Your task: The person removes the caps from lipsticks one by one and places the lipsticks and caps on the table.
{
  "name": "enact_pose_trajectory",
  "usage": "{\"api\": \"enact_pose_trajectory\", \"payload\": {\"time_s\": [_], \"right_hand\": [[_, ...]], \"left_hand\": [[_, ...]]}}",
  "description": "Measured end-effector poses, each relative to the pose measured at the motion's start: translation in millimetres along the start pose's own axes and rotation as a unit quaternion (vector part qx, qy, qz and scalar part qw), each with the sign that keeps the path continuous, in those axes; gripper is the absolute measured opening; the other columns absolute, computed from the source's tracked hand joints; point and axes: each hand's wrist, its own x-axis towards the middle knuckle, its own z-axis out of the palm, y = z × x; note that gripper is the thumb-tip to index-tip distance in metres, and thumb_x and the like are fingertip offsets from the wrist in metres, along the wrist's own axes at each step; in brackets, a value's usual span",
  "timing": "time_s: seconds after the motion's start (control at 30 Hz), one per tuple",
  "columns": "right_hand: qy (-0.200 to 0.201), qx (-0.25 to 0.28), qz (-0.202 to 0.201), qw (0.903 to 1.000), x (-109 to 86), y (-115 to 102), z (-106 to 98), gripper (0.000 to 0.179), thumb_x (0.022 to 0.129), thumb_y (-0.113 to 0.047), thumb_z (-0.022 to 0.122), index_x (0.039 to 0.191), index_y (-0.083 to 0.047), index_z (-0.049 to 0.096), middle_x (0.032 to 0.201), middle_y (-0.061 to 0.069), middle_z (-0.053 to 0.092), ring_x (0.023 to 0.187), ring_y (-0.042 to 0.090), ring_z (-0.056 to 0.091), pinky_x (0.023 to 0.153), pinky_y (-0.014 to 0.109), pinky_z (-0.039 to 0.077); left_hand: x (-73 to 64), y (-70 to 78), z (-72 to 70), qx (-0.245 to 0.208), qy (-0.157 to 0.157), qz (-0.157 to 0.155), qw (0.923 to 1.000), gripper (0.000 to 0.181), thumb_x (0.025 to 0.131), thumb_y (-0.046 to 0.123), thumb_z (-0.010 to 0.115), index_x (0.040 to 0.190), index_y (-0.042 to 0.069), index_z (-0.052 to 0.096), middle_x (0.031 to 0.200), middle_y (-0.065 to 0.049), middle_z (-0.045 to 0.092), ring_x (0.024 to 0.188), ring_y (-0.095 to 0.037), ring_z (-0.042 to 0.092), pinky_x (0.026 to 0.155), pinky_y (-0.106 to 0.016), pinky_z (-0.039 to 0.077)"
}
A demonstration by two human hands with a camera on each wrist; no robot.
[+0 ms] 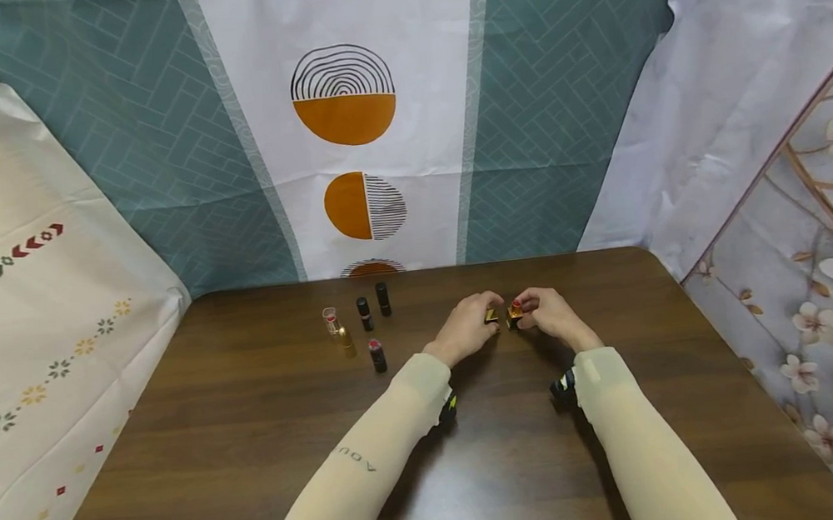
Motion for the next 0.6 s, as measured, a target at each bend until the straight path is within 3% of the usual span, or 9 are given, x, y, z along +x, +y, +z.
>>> {"api": "enact_pose_trajectory", "payload": {"time_s": [0.17,0.3,0.6], "right_hand": [[0.009,-0.007,0.009,0.9999,0.9,4.6,-4.4,0.037,0.09,0.011,0.068,0.126,0.014,0.06,0.116,0.028,0.068,0.105,0.036,0.066,0.087,0.034,0.055],[0.01,-0.013,0.016,0.9997,0.4,5.8,-6.4,0.038,0.091,0.009,0.068,0.127,0.013,0.06,0.113,0.026,0.069,0.099,0.03,0.067,0.089,0.039,0.054],[0.007,-0.02,0.011,0.9997,0.9,8.7,-5.3,0.037,0.091,0.008,0.068,0.127,0.013,0.06,0.108,0.022,0.07,0.093,0.022,0.064,0.083,0.03,0.052]], "left_hand": [[6.6,8.7,8.9,0.004,0.009,-0.013,0.9999,0.042,0.102,0.019,0.071,0.142,0.019,0.059,0.134,-0.002,0.064,0.125,-0.02,0.059,0.107,-0.037,0.046],[10.2,14.0,11.7,0.006,0.013,-0.025,0.9996,0.043,0.102,0.019,0.071,0.143,0.02,0.059,0.134,-0.001,0.064,0.123,-0.019,0.06,0.107,-0.036,0.046],[10.2,11.3,14.3,0.009,0.019,-0.034,0.9992,0.043,0.101,0.021,0.072,0.142,0.02,0.059,0.128,0.0,0.065,0.119,-0.017,0.059,0.105,-0.033,0.046]]}}
